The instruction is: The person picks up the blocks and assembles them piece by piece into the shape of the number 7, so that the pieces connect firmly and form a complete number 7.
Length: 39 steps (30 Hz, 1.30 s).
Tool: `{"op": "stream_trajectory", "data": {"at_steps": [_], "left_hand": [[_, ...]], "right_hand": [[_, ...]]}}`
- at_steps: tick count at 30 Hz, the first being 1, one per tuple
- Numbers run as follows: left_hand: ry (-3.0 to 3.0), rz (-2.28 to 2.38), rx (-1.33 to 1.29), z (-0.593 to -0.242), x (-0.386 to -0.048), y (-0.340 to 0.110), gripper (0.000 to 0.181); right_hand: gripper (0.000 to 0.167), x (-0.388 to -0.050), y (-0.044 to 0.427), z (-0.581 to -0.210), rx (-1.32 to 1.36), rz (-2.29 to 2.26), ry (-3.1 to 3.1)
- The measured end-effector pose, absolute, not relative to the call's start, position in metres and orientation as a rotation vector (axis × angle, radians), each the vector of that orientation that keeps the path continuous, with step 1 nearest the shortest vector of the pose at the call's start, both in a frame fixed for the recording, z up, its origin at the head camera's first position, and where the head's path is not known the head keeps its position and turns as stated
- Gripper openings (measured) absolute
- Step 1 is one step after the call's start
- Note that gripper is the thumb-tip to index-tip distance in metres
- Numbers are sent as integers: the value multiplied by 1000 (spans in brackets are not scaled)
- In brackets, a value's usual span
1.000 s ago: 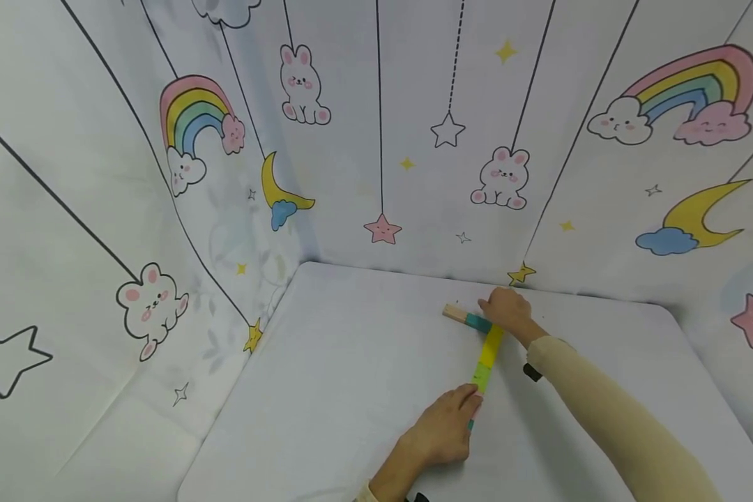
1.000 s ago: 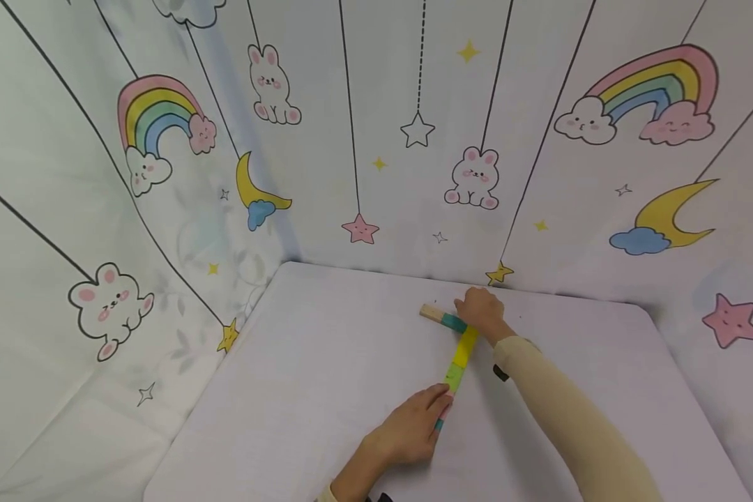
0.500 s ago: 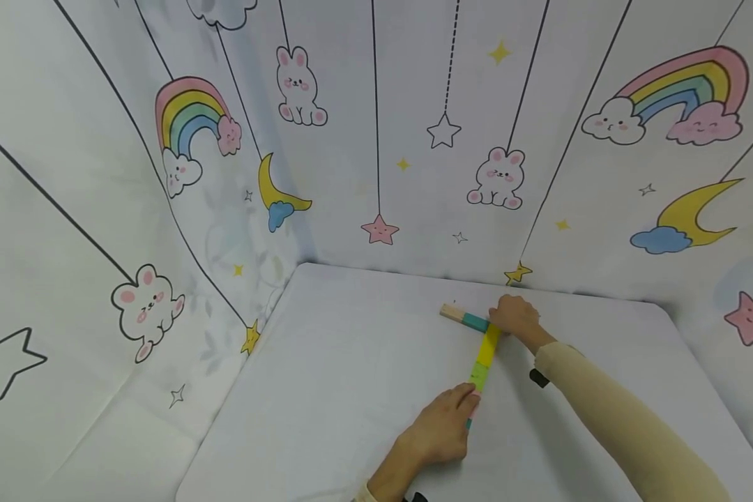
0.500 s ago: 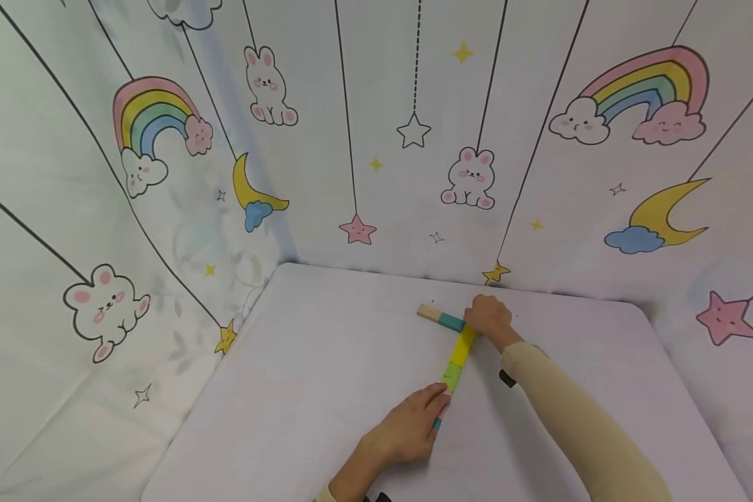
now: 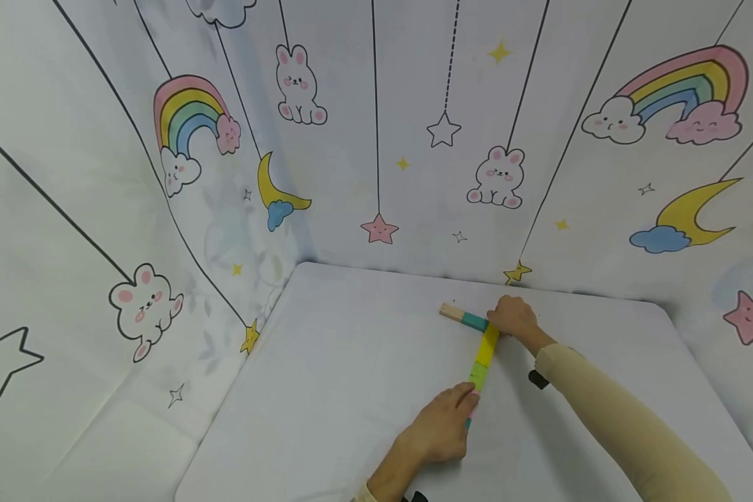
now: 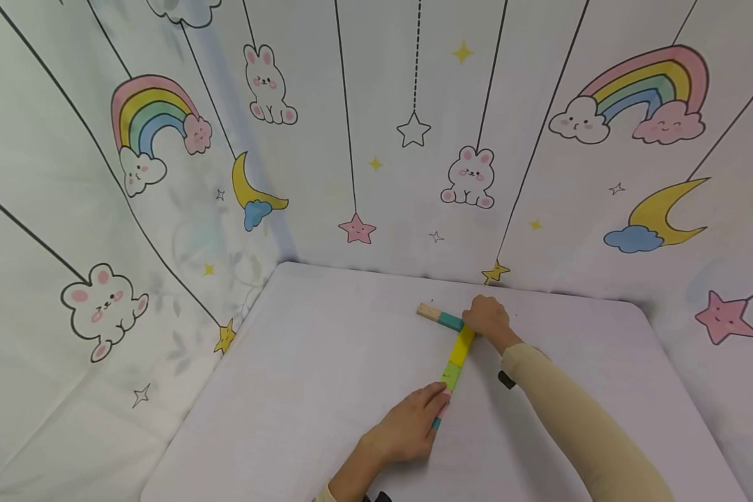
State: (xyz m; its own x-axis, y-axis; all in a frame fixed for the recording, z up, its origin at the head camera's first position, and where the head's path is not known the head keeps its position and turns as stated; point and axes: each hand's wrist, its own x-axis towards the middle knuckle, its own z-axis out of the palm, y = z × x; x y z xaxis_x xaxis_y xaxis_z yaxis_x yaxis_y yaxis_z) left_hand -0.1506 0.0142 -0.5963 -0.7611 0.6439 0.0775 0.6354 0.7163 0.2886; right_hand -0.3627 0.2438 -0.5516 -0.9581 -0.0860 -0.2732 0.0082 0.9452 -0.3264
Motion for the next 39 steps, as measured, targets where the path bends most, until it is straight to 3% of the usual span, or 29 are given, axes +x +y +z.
{"op": "stream_trajectory", "data": {"at_steps": [39], "left_hand": [[2886,498,1070,-596,-152,16,62]], "right_hand": [[45,-358,248,-552,8,-475,2837]]}}
